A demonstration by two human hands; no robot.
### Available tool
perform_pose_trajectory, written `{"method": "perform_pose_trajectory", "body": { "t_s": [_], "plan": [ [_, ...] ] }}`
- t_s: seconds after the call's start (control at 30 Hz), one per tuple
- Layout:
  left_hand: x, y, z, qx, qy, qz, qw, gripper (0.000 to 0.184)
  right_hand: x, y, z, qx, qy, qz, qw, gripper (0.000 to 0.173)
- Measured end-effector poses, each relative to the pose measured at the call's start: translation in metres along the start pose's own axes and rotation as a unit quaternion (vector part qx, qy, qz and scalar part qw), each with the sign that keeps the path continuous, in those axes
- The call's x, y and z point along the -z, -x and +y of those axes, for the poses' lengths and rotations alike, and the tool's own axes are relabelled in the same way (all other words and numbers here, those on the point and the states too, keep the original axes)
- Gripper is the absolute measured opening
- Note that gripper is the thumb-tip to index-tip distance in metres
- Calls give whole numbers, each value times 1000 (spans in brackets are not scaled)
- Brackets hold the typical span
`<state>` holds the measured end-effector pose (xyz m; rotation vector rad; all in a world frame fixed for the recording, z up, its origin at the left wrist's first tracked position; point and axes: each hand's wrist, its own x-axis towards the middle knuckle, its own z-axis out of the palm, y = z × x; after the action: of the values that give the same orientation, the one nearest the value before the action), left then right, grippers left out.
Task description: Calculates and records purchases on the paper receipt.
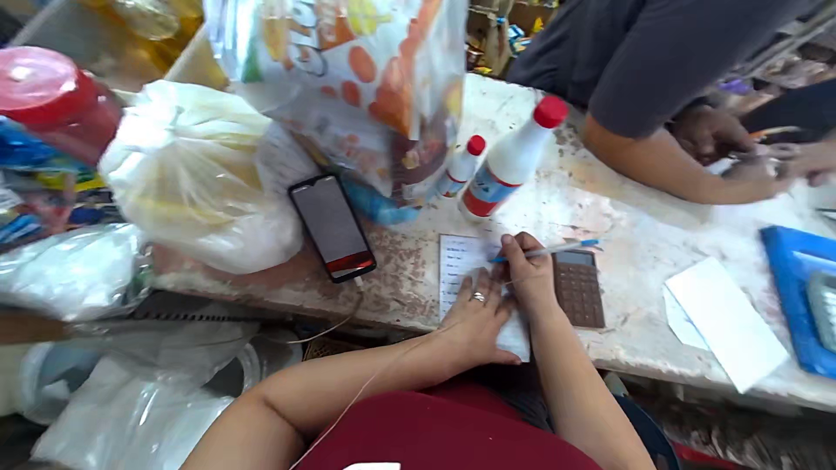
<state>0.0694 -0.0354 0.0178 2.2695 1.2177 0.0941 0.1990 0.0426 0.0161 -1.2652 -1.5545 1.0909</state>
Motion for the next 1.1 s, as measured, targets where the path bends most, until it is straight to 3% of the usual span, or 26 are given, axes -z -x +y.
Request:
{"method": "perform_pose_trajectory", "body": {
  "t_s": [0.13,0.53,0.93,1.1],
  "plan": [
    [0,2,-2,-13,10,14,1000,101,-5,-3,4,16,3,35,999,23],
    [-6,1,-6,-37,27,41,998,100,-6,-5,10,24,-77,70,994,30],
    [-6,1,-6,-39,23,35,998,98,-5,-4,12,28,-82,81,993,28],
    [-3,1,-3,-18,26,27,999,111,-4,-3,16,28,-80,86,993,32]
  ]
}}
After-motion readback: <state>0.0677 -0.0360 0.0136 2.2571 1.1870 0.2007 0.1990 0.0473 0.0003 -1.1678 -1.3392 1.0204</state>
